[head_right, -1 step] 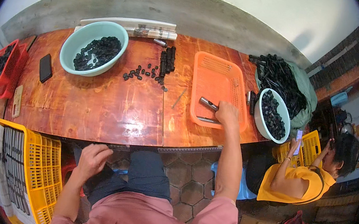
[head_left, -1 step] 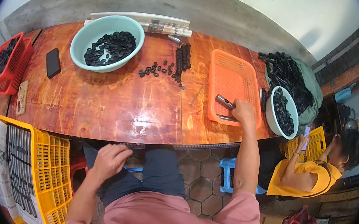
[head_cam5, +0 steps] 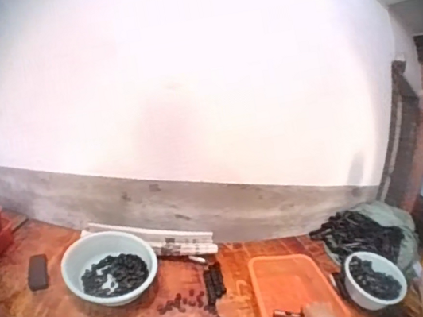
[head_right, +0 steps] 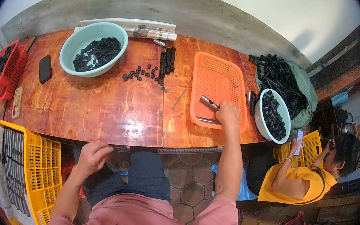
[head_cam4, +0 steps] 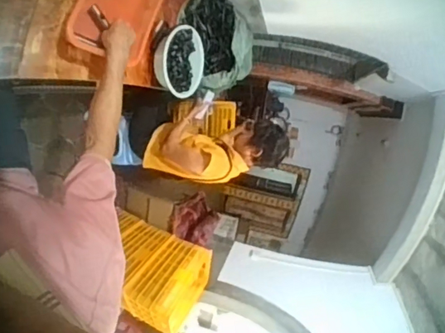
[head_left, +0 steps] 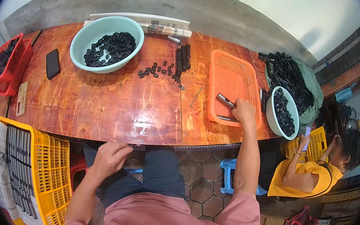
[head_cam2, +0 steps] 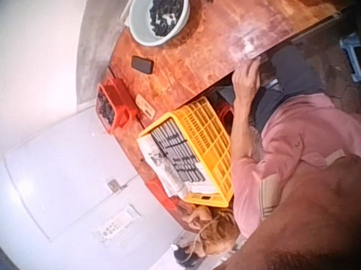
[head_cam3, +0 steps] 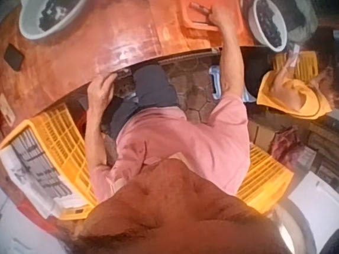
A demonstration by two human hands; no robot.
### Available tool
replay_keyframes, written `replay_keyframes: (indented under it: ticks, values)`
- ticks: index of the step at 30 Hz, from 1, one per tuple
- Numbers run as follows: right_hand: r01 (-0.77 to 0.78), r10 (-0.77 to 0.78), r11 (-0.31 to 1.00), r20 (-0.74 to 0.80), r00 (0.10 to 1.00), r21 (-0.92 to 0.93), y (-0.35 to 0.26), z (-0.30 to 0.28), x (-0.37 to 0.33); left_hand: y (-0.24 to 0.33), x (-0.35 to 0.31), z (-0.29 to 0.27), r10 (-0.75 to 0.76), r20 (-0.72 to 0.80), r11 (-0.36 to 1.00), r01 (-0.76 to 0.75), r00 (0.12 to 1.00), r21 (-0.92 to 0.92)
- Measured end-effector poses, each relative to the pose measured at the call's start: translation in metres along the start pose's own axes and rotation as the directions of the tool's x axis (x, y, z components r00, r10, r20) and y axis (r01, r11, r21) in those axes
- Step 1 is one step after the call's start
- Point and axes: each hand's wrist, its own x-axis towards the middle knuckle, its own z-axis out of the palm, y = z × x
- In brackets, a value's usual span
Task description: The person inserts small black cylindrical pieces into a metal tube using a thin metal rod. They repeatedly pick up the black pieces from the table, place them into the tube, and use the rod to push them down. The filled tubes are placed into a yellow crate.
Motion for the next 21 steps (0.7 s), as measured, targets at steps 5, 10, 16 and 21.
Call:
replay_keyframes:
  ticks: [5, 10, 16, 21]
  values:
    - [0.011, 0.026, 0.995, -0.355, 0.934, 0.102, -0.018, -0.048, -0.027, -0.025, 0.034, 0.013, -0.184, -0.195, 0.968, 0.143, 0.963, -0.204]
    - [0.215, -0.037, 0.73, -0.277, 0.96, 0.649, -0.119, -0.105, -0.09, -0.009, 0.078, 0.018, -0.605, 0.306, 0.221, 0.525, 0.735, -0.822]
    - [0.367, -0.359, 0.544, -0.186, 0.914, 0.755, -0.247, -0.047, -0.125, -0.017, 0.105, 0.054, -0.619, 0.246, -0.017, 0.301, 0.746, -0.954]
    - [0.297, -0.44, 0.328, -0.133, 0.888, 0.897, -0.269, -0.029, -0.108, -0.044, 0.092, 0.055, -0.719, 0.245, -0.21, 0.132, 0.651, -0.969]
